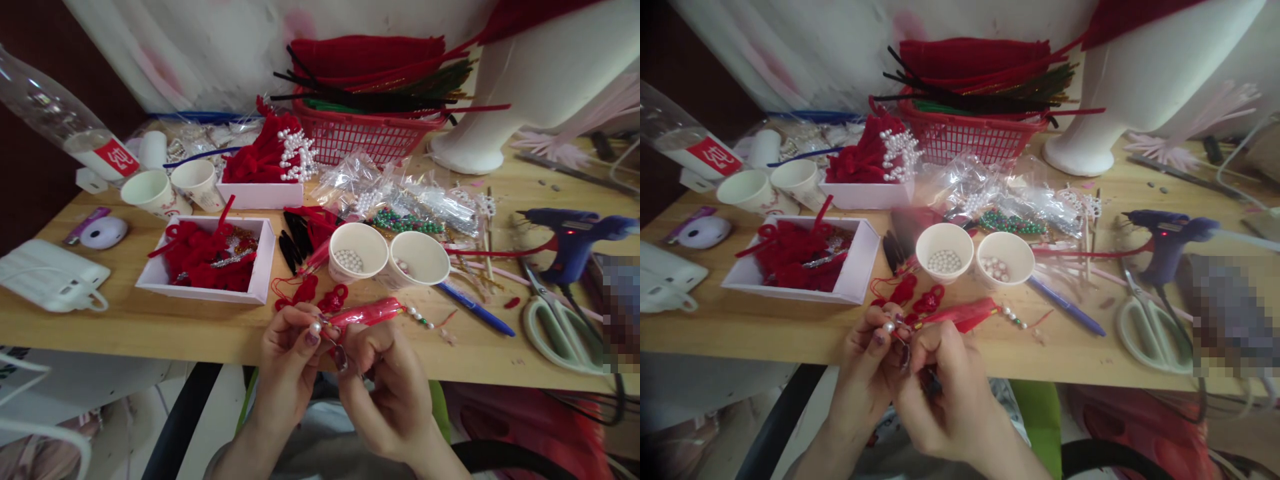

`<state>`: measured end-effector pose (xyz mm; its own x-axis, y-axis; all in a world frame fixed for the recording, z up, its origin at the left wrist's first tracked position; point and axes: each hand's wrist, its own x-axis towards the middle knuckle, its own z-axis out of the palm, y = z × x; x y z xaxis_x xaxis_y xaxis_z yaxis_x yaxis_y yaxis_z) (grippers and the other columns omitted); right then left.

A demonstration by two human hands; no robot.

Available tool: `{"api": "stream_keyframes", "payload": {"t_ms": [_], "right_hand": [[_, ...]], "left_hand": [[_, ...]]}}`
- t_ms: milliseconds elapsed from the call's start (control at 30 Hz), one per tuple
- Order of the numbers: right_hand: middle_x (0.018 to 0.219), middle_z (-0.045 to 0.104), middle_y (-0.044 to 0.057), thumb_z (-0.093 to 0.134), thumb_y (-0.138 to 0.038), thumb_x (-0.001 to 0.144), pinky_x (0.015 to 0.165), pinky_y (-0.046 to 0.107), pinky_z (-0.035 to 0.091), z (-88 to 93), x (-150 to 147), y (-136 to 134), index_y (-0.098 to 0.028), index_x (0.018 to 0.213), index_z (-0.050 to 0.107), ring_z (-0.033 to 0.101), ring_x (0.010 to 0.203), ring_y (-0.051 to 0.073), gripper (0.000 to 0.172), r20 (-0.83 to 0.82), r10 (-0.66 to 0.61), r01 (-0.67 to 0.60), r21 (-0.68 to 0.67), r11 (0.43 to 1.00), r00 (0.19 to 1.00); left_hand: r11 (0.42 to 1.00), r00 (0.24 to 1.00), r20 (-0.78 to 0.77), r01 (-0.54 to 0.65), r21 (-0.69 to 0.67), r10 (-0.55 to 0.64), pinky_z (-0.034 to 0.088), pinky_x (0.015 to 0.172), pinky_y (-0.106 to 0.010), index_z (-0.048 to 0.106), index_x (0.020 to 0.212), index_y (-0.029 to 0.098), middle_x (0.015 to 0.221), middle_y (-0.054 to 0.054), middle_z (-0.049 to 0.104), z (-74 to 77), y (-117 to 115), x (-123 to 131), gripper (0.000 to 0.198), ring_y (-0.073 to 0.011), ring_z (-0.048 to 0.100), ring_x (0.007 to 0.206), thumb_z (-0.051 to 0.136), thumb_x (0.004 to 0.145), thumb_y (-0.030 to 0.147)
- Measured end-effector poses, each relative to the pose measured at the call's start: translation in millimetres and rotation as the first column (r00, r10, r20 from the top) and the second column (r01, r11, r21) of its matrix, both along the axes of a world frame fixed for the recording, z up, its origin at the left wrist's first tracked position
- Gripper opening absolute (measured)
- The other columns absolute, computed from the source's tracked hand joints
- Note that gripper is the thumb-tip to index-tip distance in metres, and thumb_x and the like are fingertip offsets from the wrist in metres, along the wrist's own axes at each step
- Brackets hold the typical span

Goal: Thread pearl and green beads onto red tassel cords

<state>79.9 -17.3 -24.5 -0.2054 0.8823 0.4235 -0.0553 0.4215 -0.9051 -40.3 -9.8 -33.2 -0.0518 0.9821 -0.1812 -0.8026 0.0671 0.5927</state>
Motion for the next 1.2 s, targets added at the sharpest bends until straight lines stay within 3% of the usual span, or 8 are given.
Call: {"api": "stream_keyframes", "payload": {"t_ms": [1200], "right_hand": [[0.076,0.04,-0.005,0.047,0.001,0.084,0.053,0.021,0.034,-0.3,-0.9,0.0,-0.025,0.093,0.038,0.042,0.059,0.011,0.03,-0.011,-0.024,0.024,-0.001,1.0,1.0]], "left_hand": [[0.999,0.999,-0.033,0.035,-0.023,-0.035,0.06,0.065,-0.011,0.079,0.076,0.022,0.084,0.004,0.073,0.2,0.3,-1.7,0.017,-0.0059,0.074,0.066,0.095,0.072,0.025]]}}
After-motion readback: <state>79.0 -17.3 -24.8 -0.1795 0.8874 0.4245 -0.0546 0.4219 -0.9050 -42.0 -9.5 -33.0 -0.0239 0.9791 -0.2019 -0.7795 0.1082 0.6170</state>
